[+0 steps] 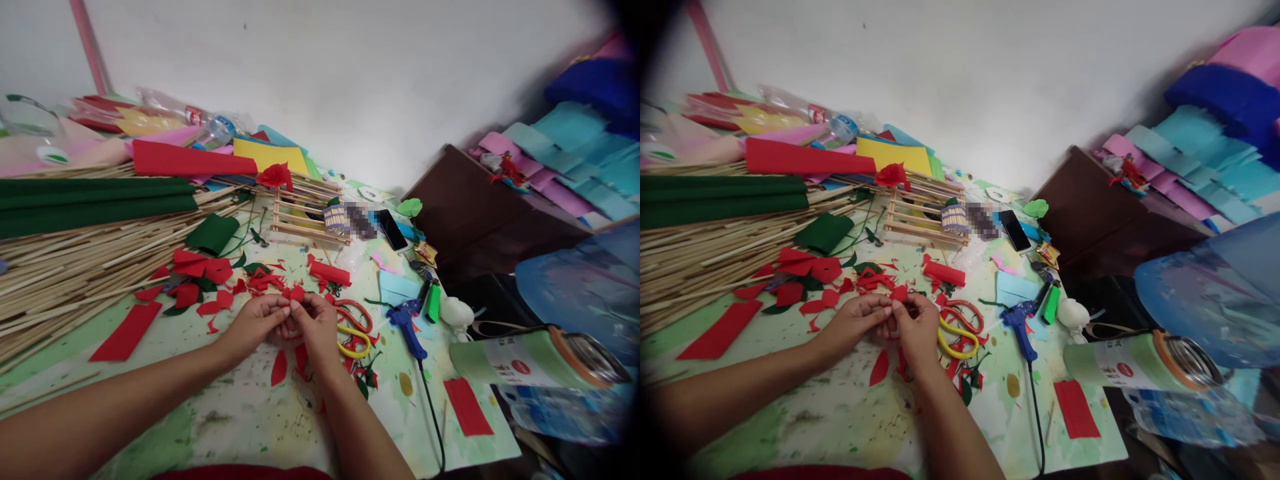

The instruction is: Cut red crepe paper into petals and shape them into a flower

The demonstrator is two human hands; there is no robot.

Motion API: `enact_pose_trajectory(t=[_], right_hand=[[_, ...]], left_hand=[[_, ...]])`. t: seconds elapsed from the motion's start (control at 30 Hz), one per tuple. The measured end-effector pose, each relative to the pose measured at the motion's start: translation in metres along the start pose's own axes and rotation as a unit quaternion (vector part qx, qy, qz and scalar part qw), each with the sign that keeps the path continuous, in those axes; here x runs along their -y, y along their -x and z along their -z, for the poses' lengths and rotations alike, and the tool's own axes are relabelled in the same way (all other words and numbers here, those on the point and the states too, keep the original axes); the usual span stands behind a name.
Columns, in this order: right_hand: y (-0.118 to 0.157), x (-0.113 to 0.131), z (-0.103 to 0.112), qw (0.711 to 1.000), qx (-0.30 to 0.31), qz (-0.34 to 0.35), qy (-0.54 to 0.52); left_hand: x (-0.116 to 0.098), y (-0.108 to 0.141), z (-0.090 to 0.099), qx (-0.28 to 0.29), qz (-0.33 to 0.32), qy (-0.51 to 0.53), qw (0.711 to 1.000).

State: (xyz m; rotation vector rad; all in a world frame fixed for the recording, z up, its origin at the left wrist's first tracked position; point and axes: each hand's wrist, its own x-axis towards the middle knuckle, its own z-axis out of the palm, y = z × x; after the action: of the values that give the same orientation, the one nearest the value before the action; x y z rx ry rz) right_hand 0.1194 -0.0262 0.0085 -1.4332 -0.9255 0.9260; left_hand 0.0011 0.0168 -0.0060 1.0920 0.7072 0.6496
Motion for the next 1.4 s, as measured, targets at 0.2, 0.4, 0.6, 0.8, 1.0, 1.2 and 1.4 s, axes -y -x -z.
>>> enact_pose_trajectory(t=[0.2, 0.4, 0.6, 0.8, 1.0, 1.2, 1.4], right_hand=[[0.0006, -0.004, -0.0009, 1.0, -0.025, 0.008, 0.007], [-0.0016, -0.0086, 0.0005, 0.999, -0.039, 0.025, 0.008], [0.0013, -0.0056, -0.0013, 0.999, -0.025, -0.018, -0.028], [0.0028, -0.0052, -0.0042, 0.993, -0.031, -0.051, -0.101], [0.0028, -0.0069, -0.0041, 0.994, -0.042, -0.044, -0.093], [0.0051, -0.0072, -0.0053, 0.981, -0.01, -0.088, -0.172], [0.0035, -0.0059, -0.0036, 0.959, -0.012, -0.123, -0.255]], left_hand=[[0.0028, -0.0015, 0.0023, -0.009, 0.008, 0.01, 1.0], [0.0031, -0.0005, 0.0031, -0.005, 0.003, 0.029, 1.0], [0.005, 0.0004, 0.0027, -0.025, -0.001, 0.053, 0.998], [0.0051, 0.001, 0.0032, -0.076, -0.021, 0.104, 0.991], [0.0035, 0.0008, 0.0025, -0.118, -0.034, 0.171, 0.978], [0.004, 0.0017, 0.004, -0.074, -0.036, 0.157, 0.984], [0.0026, 0.0025, 0.0028, -0.071, -0.042, 0.072, 0.994]])
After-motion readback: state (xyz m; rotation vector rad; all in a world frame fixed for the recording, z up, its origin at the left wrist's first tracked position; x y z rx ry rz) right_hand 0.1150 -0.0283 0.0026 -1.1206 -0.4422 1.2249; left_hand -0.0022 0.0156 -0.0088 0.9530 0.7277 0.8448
